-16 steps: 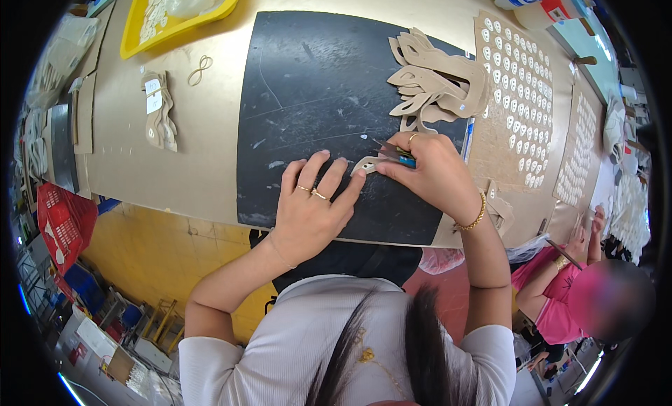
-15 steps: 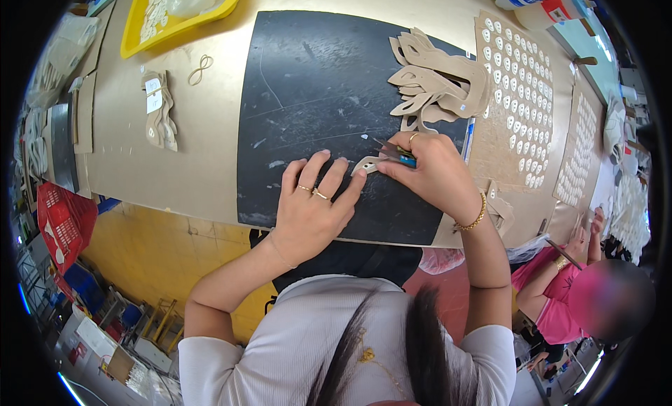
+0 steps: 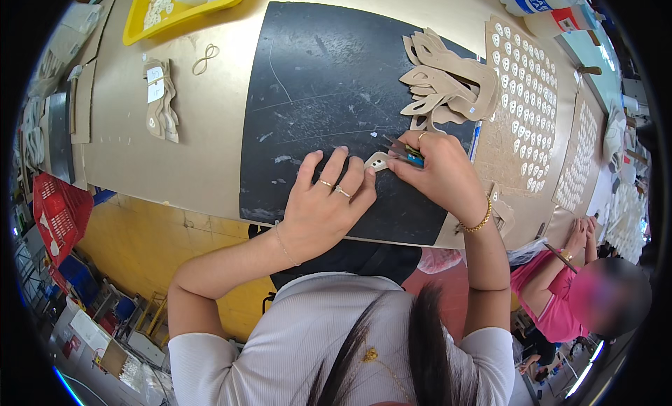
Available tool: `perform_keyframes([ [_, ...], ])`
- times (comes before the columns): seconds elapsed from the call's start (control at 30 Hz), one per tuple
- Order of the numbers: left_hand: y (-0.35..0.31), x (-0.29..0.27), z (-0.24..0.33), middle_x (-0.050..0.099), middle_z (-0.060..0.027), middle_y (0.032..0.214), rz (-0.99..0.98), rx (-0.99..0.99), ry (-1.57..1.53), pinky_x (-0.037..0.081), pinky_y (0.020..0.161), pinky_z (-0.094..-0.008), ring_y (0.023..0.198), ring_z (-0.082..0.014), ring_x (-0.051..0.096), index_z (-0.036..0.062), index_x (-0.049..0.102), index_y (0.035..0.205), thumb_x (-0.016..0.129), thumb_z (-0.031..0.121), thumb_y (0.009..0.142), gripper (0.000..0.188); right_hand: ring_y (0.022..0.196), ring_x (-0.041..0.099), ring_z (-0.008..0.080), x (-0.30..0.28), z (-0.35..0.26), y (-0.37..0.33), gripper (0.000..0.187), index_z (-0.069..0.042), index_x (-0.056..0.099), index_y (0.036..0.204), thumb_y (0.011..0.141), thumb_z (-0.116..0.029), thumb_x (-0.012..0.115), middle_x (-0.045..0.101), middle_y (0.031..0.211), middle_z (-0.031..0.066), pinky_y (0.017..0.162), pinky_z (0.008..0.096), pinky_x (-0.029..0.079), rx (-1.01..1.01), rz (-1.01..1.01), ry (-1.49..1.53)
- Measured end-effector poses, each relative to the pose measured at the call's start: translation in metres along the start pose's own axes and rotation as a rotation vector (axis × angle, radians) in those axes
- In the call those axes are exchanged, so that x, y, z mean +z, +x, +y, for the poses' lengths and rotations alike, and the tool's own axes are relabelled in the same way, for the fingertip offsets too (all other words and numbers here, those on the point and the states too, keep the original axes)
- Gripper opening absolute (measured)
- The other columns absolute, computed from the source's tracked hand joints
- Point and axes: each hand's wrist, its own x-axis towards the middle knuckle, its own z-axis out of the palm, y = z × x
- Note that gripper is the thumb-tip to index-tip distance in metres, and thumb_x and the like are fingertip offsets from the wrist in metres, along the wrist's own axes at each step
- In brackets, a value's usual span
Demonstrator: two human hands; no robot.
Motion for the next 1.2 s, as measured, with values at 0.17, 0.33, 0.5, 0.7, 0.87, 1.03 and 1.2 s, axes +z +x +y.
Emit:
perform_keyframes([
  [0.17,0.000,0.003,-0.003,0.061,-0.0129,0.120,0.022,0.053,0.016,0.044,0.099,-0.0489,0.122,-0.0310,0.056,0.0072,0.069,0.108,0.063,0.018,0.086,0.025,0.072,0.064,0.0389,0.002,0.000,0.001,0.025,0.000,0.069,0.092,0.084,-0.022,0.078,0.067,0.078,0.0194,0.065,0.0401,0.049,-0.016,0.011,-0.009],
  [0.33,-0.004,0.004,-0.003,0.061,-0.0124,0.125,-0.025,0.076,-0.011,0.042,0.101,-0.0468,0.126,-0.0280,0.056,0.0050,0.069,0.116,0.061,0.018,0.087,0.033,0.073,0.064,0.0403,0.002,-0.001,0.003,0.027,0.001,0.067,0.091,0.085,-0.024,0.078,0.066,0.077,0.0207,0.065,0.0426,0.048,0.003,-0.002,-0.043],
  [0.5,-0.004,0.006,0.003,0.061,-0.0116,0.125,-0.020,0.008,-0.039,0.041,0.101,-0.0470,0.127,-0.0268,0.056,0.0040,0.067,0.124,0.059,0.017,0.087,0.040,0.073,0.063,0.0422,0.002,-0.001,0.004,0.031,0.002,0.066,0.089,0.084,-0.026,0.078,0.064,0.075,0.0218,0.065,0.0439,0.048,0.004,-0.004,-0.036],
  [0.7,-0.004,0.006,0.007,0.061,-0.0122,0.126,-0.026,0.006,0.027,0.041,0.101,-0.0492,0.128,-0.0274,0.055,0.0035,0.066,0.126,0.058,0.017,0.087,0.042,0.073,0.064,0.0418,0.000,0.003,0.006,0.030,0.002,0.066,0.088,0.084,-0.025,0.078,0.065,0.075,0.0217,0.066,0.0439,0.049,-0.030,-0.024,-0.002],
  [0.87,-0.006,0.005,0.008,0.060,-0.0124,0.127,-0.044,0.006,0.032,0.040,0.102,-0.0494,0.129,-0.0277,0.054,0.0031,0.066,0.127,0.062,0.017,0.085,0.044,0.073,0.066,0.0404,0.001,0.001,0.007,0.029,0.001,0.067,0.088,0.083,-0.026,0.079,0.065,0.074,0.0212,0.066,0.0440,0.049,-0.010,-0.032,-0.031],
  [1.03,-0.007,0.007,0.007,0.059,-0.0107,0.131,-0.017,-0.101,-0.146,0.039,0.104,-0.0483,0.131,-0.0261,0.054,0.0020,0.064,0.129,0.069,0.011,0.079,0.051,0.072,0.066,0.0402,-0.001,-0.005,0.009,0.030,0.000,0.069,0.090,0.083,-0.027,0.080,0.065,0.073,0.0208,0.065,0.0447,0.050,0.006,-0.033,-0.039],
  [1.2,-0.004,0.009,0.010,0.059,-0.0102,0.131,0.004,-0.132,-0.139,0.038,0.106,-0.0478,0.130,-0.0261,0.054,0.0013,0.064,0.129,0.071,0.008,0.076,0.053,0.082,0.072,0.0391,-0.004,-0.005,0.009,0.031,0.003,0.073,0.096,0.083,-0.025,0.079,0.072,0.081,0.0219,0.074,0.0451,0.056,0.039,-0.101,-0.087],
])
